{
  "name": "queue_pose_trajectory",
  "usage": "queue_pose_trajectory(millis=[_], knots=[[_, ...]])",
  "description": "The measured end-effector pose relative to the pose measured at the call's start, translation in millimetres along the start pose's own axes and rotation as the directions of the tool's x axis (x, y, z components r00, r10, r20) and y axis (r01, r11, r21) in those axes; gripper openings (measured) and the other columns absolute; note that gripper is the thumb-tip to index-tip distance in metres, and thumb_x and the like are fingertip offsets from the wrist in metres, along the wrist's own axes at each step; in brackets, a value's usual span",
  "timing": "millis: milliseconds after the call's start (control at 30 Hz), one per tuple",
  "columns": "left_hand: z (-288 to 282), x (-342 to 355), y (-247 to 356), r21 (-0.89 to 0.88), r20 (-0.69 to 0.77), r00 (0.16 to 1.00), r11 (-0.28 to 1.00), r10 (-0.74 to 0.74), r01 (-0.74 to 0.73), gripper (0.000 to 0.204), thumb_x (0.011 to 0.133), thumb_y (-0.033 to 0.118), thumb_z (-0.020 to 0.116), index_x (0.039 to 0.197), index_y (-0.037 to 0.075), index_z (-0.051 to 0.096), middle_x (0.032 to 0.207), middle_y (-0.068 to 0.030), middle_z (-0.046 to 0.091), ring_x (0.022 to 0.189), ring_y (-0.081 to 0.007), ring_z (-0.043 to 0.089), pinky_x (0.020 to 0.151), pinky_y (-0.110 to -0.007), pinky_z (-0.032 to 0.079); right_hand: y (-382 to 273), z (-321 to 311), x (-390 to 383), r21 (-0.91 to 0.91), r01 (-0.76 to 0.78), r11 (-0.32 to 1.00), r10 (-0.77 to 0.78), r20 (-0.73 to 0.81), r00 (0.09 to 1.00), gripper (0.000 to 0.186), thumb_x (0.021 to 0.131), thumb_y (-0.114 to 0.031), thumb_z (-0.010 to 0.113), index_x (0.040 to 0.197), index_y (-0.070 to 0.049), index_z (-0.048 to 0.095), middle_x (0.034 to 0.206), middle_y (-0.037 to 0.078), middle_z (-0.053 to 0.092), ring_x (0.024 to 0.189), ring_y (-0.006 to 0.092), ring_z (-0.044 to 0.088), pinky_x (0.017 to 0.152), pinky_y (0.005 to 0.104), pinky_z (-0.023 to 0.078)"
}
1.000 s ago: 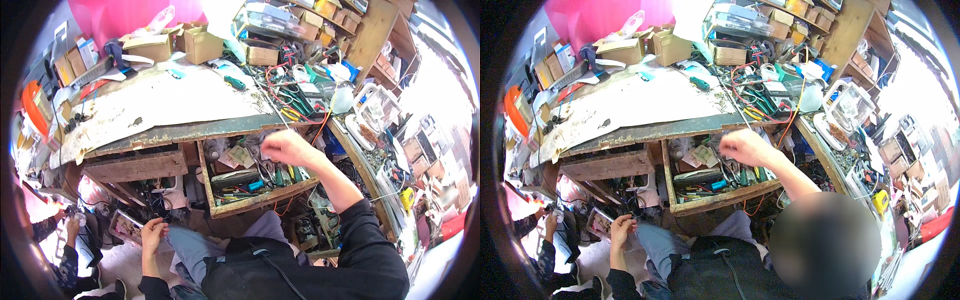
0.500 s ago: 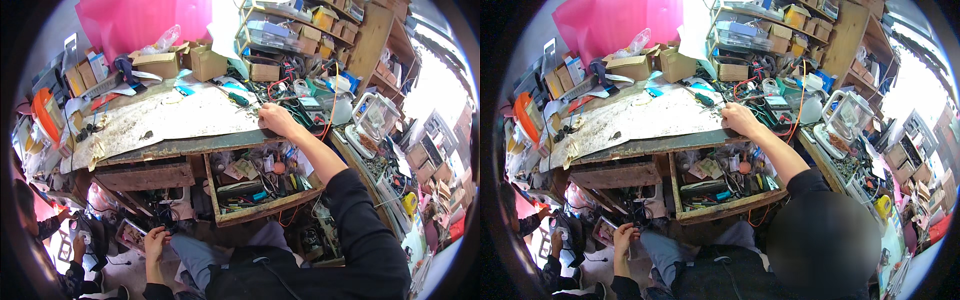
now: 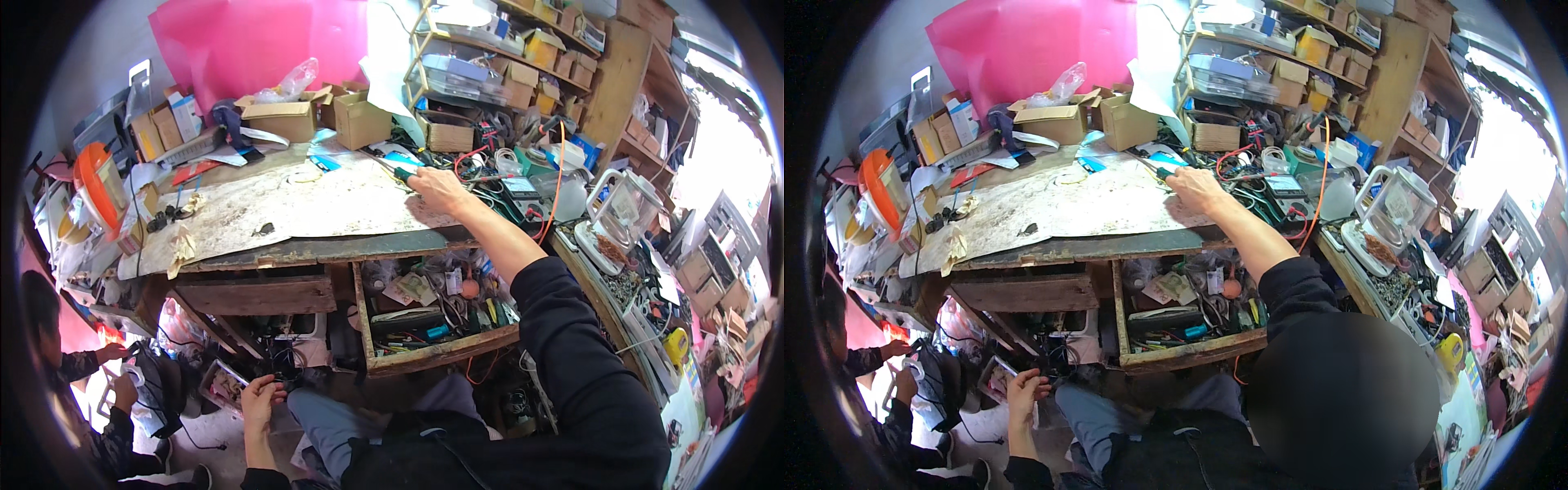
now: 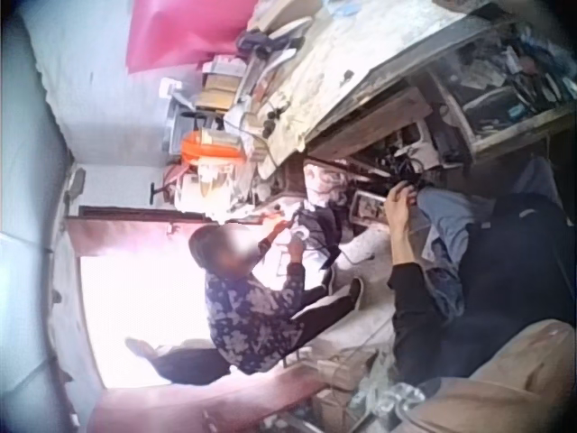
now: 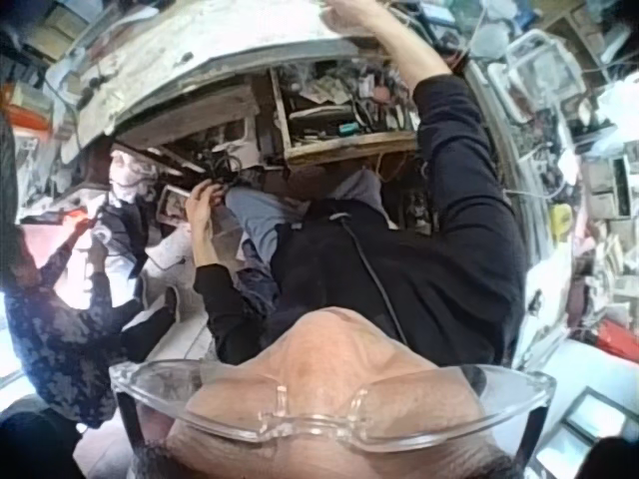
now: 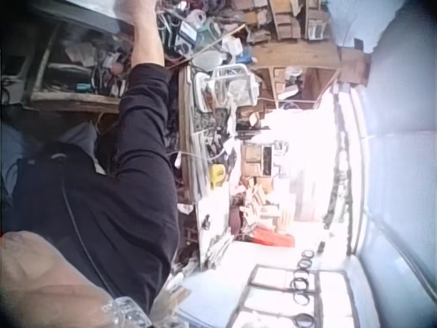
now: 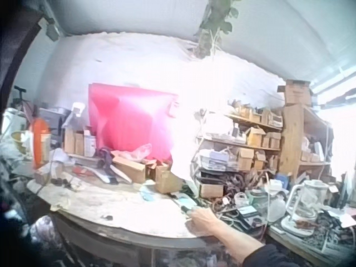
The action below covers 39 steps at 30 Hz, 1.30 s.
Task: The person uses a screwdriver to unscrew and remove the antenna from a black electronic device on a cluttered workbench. After placing the device aside, the person opens a drawer, counts several banknotes, and hands some to a nearby person.
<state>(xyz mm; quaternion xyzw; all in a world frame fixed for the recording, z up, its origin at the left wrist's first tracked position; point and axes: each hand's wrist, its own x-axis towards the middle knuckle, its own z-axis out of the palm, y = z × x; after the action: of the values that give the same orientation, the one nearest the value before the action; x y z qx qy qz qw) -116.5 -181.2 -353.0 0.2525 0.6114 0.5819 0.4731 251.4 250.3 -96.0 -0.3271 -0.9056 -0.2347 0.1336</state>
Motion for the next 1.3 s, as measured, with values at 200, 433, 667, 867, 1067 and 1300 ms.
queue_pose_trajectory(millis=[200, 433, 667, 867, 1067, 1300], knots=[[1, -10, -5, -0.032, -0.051, 0.998, 0.999, -0.019, 0.018, 0.031, 0.097, 0.008, 0.059, 0.125, -0.004, 0.061, 0.101, -0.0141, 0.073, 0.081, -0.0209, 0.073, 0.069, -0.029, 0.058, 33, -1, 18, 0.278, -0.293, 0.915, 0.366, -0.266, 0.892, 0.015, 0.090, 0.001, 0.048, 0.105, -0.002, 0.049, 0.085, 0.027, 0.067, 0.084, 0.0468, 0.068, 0.072, 0.0550, 0.052], [6, -7, -19, -0.008, -0.036, 0.998, 0.999, -0.043, 0.042, 0.032, 0.097, 0.008, 0.059, 0.126, -0.005, 0.060, 0.099, -0.0144, 0.073, 0.080, -0.0217, 0.073, 0.068, -0.029, 0.058, 100, -17, 37, 0.819, -0.288, 0.496, 0.751, -0.238, 0.616, 0.013, 0.096, -0.002, 0.055, 0.095, -0.001, 0.068, 0.078, 0.010, 0.072, 0.072, 0.0149, 0.072, 0.067, 0.0317, 0.057], [2, -8, -28, -0.055, -0.032, 0.998, 0.997, -0.062, 0.060, 0.031, 0.097, 0.008, 0.059, 0.125, -0.005, 0.060, 0.098, -0.0138, 0.073, 0.079, -0.0222, 0.073, 0.069, -0.030, 0.059, 117, -20, 34, 0.993, 0.021, 0.113, 0.872, -0.110, 0.478, 0.011, 0.104, -0.001, 0.049, 0.104, 0.001, 0.060, 0.089, 0.014, 0.069, 0.072, 0.0199, 0.072, 0.061, 0.0295, 0.060], [4, -6, -21, -0.045, -0.031, 0.998, 0.997, -0.062, 0.061, 0.029, 0.097, 0.007, 0.059, 0.124, -0.005, 0.060, 0.097, -0.0138, 0.073, 0.078, -0.0219, 0.073, 0.068, -0.030, 0.059, 142, -1, 27, 0.963, 0.226, -0.145, 0.942, 0.065, 0.328, 0.012, 0.107, -0.003, 0.041, 0.113, 0.003, 0.050, 0.098, 0.022, 0.068, 0.079, 0.0307, 0.074, 0.067, 0.0373, 0.065], [7, -5, -22, -0.026, -0.036, 0.998, 0.998, -0.059, 0.058, 0.030, 0.096, 0.007, 0.059, 0.123, -0.005, 0.061, 0.097, -0.0146, 0.073, 0.077, -0.0224, 0.073, 0.067, -0.031, 0.059, 158, 11, 16, 0.799, 0.541, -0.261, 0.964, 0.189, 0.187, 0.008, 0.107, -0.007, 0.039, 0.108, -0.001, 0.045, 0.096, 0.029, 0.067, 0.076, 0.0371, 0.073, 0.068, 0.0451, 0.066], [9, -14, -16, -0.027, -0.064, 0.995, 0.997, -0.079, 0.078, 0.029, 0.096, 0.007, 0.059, 0.122, -0.005, 0.061, 0.096, -0.0151, 0.073, 0.078, -0.0231, 0.073, 0.068, -0.032, 0.060, 116, -62, 31, 0.984, 0.008, 0.177, 0.943, -0.172, 0.285, 0.020, 0.106, -0.020, 0.051, 0.110, 0.000, 0.054, 0.073, 0.012, 0.069, 0.048, 0.0132, 0.056, 0.041, 0.0287, 0.042]])
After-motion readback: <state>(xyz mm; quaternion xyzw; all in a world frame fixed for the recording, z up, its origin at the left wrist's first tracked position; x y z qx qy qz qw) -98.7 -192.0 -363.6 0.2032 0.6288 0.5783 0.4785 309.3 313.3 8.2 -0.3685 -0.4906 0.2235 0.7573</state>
